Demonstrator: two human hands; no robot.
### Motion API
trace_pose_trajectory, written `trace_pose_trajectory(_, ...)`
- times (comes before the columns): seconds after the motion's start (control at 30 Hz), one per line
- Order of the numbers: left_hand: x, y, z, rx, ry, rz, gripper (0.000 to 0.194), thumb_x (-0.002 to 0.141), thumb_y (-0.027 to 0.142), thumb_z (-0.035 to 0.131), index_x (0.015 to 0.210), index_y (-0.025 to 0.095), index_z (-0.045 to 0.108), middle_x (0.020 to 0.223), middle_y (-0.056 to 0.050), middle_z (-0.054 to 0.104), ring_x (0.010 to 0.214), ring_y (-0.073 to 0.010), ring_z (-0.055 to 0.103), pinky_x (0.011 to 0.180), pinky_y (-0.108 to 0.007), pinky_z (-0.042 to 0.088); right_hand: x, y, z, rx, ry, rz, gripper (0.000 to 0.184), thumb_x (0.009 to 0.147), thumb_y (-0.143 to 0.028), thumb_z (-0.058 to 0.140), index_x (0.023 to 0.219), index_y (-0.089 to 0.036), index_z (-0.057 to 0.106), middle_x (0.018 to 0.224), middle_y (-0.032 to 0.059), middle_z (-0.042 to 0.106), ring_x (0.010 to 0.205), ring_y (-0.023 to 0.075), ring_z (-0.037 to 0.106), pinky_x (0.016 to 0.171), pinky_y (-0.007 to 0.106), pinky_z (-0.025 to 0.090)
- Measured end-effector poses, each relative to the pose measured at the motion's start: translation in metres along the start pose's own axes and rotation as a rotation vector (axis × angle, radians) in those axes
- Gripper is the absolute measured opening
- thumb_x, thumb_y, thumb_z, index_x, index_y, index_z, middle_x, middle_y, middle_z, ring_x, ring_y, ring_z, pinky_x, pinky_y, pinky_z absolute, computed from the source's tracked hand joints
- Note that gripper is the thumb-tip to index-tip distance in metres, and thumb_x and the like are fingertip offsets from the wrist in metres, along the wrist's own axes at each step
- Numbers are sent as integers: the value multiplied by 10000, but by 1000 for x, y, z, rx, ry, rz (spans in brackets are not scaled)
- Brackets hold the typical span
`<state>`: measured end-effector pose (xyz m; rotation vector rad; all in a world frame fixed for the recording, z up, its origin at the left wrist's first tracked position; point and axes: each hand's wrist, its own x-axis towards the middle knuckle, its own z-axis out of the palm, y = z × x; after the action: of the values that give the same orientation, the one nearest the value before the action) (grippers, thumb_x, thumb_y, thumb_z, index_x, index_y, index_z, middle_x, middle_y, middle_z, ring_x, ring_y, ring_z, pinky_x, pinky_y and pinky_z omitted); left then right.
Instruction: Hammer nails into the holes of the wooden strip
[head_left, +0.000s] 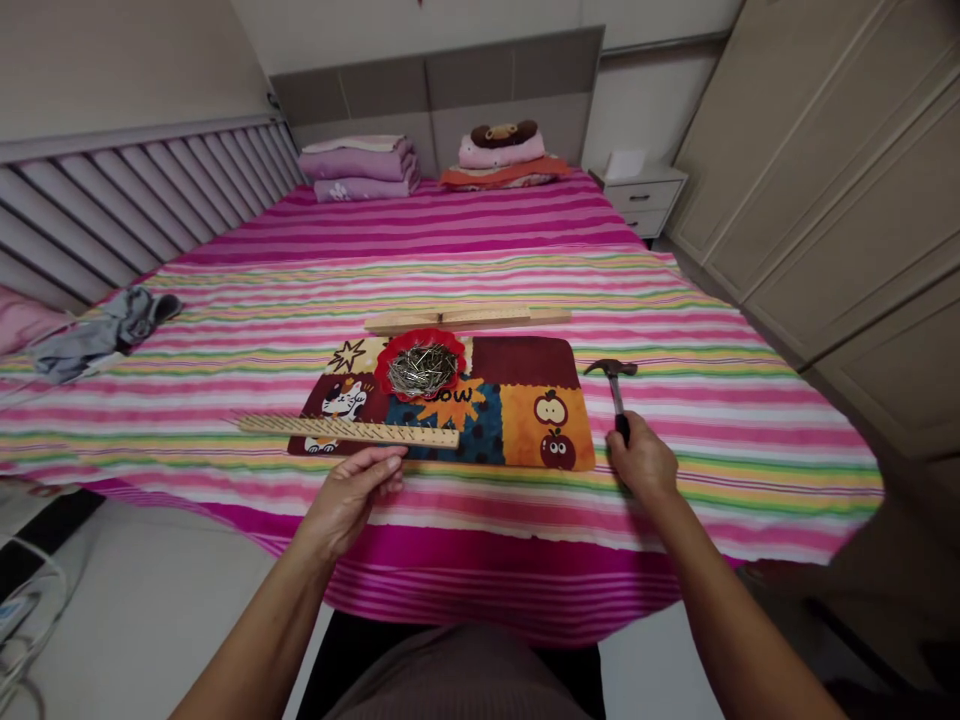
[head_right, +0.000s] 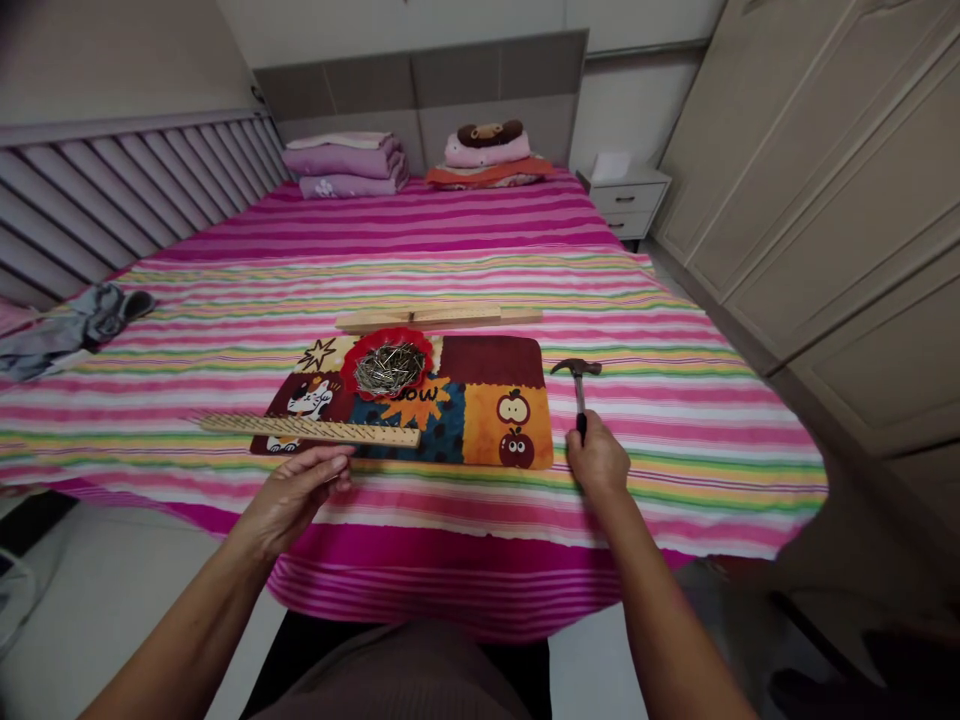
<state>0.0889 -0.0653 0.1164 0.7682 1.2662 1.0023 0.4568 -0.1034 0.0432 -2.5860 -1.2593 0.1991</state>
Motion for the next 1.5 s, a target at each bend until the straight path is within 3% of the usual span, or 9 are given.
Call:
trace_pose_trajectory(0.1,6,-6,8,-32,60,69,445,399,299,890,783,144,725,780,-33,722,644,-124,657,527,-201,543,0,1,1,10,10,-2,421,904,-316,422,1291,-186,526,963,95,692,746,198,582,558,262,270)
trace_pose_trajectory(0.27,24,-21,16,-33,205,224,477,431,347,867,831,130,724,734,-28,711,639,-110,653,604,-215,556,0,2,2,34,21,2,410,896,-316,432,1273,-196,539,960,92,690,746,197,573,555,265,260)
trace_pose_trajectory(0.5,42,-48,22,23,259,356,425,529,393,816,853,134,723,860,-45,703,726,-127,661,749,-303,570,0,2,2,54,23,7,421,893,-314,441,1287,-201,535,957,85,690,739,191,563,552,262,251)
trace_pose_trajectory(1.03,48,-67,20,91,294,451,381,625,408,747,897,145,705,881,-55,695,782,-159,680,866,-374,531,0,3,3,62,44,-3,433,885,-312,445,1290,-190,540,972,85,682,740,187,550,561,255,267)
trace_pose_trajectory(1.2,48,-69,24,97,323,429,353,614,384,732,867,144,678,814,-41,697,744,-160,672,803,-351,535,0,4,4,70,38,1,426,886,-314,442,1283,-194,541,960,82,675,734,183,536,560,256,257)
trace_pose_trajectory(1.3,47,-67,23,231,345,469,335,658,404,689,885,159,666,813,-36,692,743,-158,660,779,-333,525,0,4,4,75,41,-1,423,882,-313,445,1278,-203,545,943,76,671,723,180,528,565,257,260)
trace_pose_trajectory(1.5,46,-57,15,740,377,710,211,764,380,593,860,209,671,878,-38,694,803,-169,629,789,-311,492,-1,4,3,83,47,1,416,882,-311,447,1269,-199,551,940,77,673,726,181,533,568,261,259)
